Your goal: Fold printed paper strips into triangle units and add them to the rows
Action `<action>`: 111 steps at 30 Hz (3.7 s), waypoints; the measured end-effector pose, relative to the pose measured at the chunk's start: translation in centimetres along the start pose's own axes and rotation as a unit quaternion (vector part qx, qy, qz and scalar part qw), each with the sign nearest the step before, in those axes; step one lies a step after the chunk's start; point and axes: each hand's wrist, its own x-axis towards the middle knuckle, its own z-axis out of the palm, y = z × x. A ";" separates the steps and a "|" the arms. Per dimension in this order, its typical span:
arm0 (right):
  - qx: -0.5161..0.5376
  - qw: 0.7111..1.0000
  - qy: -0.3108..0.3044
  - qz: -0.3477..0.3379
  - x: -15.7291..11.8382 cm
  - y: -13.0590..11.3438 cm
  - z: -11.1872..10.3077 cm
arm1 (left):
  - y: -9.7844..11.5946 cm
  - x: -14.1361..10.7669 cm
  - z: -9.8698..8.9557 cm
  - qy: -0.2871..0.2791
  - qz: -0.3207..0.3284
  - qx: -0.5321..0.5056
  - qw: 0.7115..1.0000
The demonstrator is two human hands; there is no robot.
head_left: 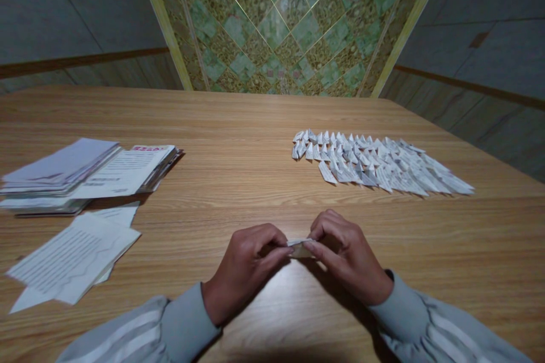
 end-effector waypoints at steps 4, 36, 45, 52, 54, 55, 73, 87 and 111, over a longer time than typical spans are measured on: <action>0.014 1.000 0.004 0.009 0.0 0.0 0.0 | 0.5 0.1 0.2 0.025 -0.054 -0.058 0.997; 0.152 0.976 -0.049 0.149 -0.2 0.2 0.2 | 1.0 0.6 0.3 0.000 -0.204 -0.314 0.927; 0.157 0.974 -0.076 0.143 -0.4 0.4 0.4 | 0.7 0.5 0.6 0.023 -0.242 -0.369 0.897; 0.107 0.985 -0.063 0.121 -0.2 0.3 0.5 | 0.9 0.3 0.8 0.007 -0.217 -0.308 0.926; 0.086 0.989 -0.042 0.113 -0.2 0.2 0.6 | 1.3 0.1 0.8 -0.021 -0.205 -0.283 0.937; 0.079 0.990 -0.034 0.109 -0.3 0.2 0.7 | 1.5 0.1 0.8 -0.032 -0.200 -0.270 0.941; 0.123 0.983 -0.030 0.134 -0.7 0.2 1.4 | 1.5 0.2 0.9 -0.041 -0.215 -0.353 0.910; 0.153 0.977 -0.008 0.148 -0.8 -0.1 2.2 | 1.1 0.1 1.2 -0.028 -0.214 -0.369 0.904; 0.189 0.965 0.019 0.182 -0.6 1.0 2.4 | 1.0 0.9 0.6 0.022 -0.239 -0.322 0.916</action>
